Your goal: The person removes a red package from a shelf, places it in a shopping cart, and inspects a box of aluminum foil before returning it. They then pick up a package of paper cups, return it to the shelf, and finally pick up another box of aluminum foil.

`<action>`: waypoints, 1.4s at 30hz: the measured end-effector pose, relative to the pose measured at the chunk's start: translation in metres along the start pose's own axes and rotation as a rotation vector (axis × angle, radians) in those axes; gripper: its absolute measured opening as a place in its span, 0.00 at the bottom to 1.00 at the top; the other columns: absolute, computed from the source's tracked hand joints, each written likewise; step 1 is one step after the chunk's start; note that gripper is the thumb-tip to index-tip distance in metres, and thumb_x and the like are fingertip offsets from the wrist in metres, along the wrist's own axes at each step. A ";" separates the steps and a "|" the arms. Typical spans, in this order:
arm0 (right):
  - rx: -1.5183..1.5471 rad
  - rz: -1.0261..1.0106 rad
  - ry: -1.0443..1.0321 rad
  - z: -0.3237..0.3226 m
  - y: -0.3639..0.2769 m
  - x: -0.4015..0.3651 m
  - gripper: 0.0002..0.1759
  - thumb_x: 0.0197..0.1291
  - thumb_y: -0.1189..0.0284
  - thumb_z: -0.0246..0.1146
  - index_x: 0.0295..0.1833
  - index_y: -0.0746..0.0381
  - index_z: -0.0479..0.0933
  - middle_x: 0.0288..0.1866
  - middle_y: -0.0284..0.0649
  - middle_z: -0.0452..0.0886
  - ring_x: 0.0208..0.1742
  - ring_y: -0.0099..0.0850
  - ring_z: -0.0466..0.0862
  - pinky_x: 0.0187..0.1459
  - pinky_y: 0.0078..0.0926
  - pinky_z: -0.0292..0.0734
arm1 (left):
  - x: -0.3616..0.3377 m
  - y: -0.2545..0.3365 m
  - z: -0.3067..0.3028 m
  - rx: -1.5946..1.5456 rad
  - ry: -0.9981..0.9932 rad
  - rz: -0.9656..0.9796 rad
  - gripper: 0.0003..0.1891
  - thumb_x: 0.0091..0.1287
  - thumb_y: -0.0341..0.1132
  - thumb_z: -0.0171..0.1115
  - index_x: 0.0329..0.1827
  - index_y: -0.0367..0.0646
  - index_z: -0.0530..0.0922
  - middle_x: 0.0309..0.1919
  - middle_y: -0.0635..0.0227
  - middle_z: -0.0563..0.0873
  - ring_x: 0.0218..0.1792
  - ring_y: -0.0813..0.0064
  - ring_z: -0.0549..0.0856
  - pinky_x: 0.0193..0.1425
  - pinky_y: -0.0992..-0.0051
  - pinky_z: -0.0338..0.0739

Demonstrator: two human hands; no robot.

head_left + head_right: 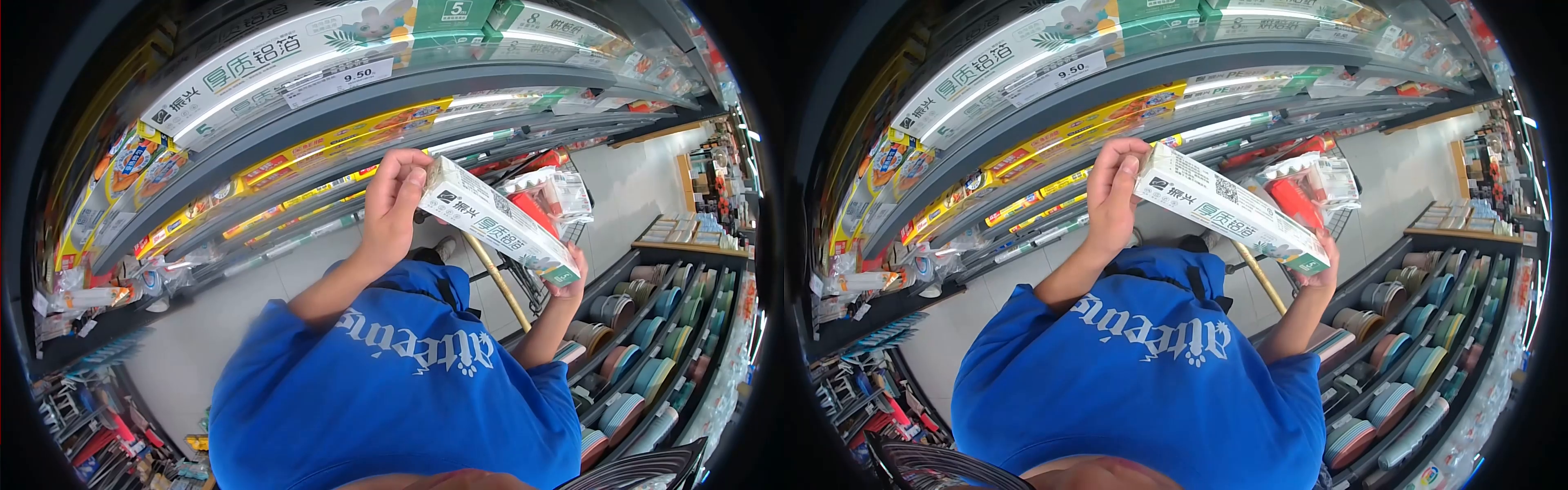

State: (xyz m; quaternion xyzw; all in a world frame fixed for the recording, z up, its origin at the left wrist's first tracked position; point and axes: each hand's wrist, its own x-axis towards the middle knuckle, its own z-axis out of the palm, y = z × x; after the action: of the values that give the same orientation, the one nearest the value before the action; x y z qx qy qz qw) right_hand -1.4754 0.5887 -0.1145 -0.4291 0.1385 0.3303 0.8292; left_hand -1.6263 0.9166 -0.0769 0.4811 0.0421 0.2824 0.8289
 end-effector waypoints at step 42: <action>-0.030 0.090 -0.263 0.001 0.020 0.053 0.35 0.66 0.59 0.57 0.70 0.74 0.63 0.52 0.60 0.83 0.35 0.50 0.90 0.17 0.37 0.86 | -0.001 0.039 -0.012 0.230 0.003 0.148 0.18 0.76 0.29 0.53 0.66 0.32 0.66 0.52 0.56 0.83 0.45 0.76 0.86 0.47 0.75 0.84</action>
State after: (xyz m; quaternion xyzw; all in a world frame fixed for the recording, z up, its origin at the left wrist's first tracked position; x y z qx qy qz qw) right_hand -1.4495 0.6204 -0.1536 -0.3877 0.0427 0.4227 0.8181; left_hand -1.6484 0.9402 -0.0513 0.5745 0.0397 0.3367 0.7450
